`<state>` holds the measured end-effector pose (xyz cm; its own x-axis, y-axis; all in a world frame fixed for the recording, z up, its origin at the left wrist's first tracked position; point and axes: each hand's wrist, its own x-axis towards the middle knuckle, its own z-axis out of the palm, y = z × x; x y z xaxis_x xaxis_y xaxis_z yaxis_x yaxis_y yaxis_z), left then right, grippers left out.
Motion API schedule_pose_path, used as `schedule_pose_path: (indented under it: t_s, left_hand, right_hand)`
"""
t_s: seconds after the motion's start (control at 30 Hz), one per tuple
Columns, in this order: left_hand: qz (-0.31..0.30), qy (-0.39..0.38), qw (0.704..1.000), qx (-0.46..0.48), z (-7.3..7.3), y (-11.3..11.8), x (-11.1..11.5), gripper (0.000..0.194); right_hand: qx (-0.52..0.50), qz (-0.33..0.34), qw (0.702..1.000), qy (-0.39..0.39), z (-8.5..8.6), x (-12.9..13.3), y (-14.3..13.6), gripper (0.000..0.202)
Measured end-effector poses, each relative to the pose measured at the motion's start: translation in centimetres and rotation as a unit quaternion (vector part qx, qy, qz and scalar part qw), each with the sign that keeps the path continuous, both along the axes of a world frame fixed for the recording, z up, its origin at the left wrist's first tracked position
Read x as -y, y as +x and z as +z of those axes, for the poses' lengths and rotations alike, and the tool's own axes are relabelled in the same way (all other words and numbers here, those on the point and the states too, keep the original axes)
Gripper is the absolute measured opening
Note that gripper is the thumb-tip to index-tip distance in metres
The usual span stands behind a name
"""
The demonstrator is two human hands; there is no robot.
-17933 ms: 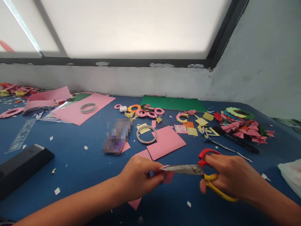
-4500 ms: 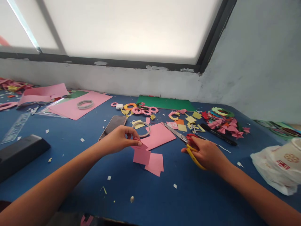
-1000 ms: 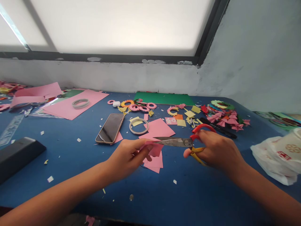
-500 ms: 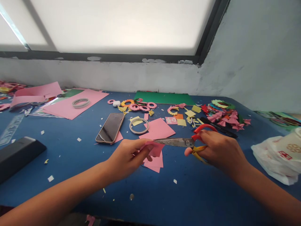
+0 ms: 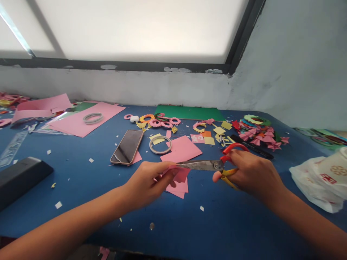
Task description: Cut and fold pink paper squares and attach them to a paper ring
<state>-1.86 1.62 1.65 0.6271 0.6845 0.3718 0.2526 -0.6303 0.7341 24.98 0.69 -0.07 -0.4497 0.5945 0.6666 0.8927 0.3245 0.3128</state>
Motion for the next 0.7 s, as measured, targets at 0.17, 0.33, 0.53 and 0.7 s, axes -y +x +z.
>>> schedule_pose_path:
  t_s: [0.17, 0.33, 0.53, 0.7]
  left_hand:
    - [0.002, 0.007, 1.000, 0.007, 0.07, -0.02, -0.01, 0.021]
    - [-0.006, 0.003, 1.000, 0.004, 0.04, -0.04, 0.08, 0.022]
    - [0.001, 0.012, 1.000, -0.009, 0.01, 0.05, 0.04, 0.023]
    - [-0.002, 0.024, 1.000, 0.002, 0.16, 0.05, 0.14, 0.022]
  right_hand:
    - [-0.007, 0.003, 1.000, 0.005, -0.10, -0.05, 0.04, 0.062]
    - [0.005, -0.002, 1.000, 0.011, -0.09, -0.07, 0.00, 0.064]
    - [0.004, 0.006, 1.000, 0.001, 0.12, 0.06, -0.08, 0.065]
    - [-0.002, 0.000, 1.000, -0.007, -0.02, 0.08, -0.12, 0.063]
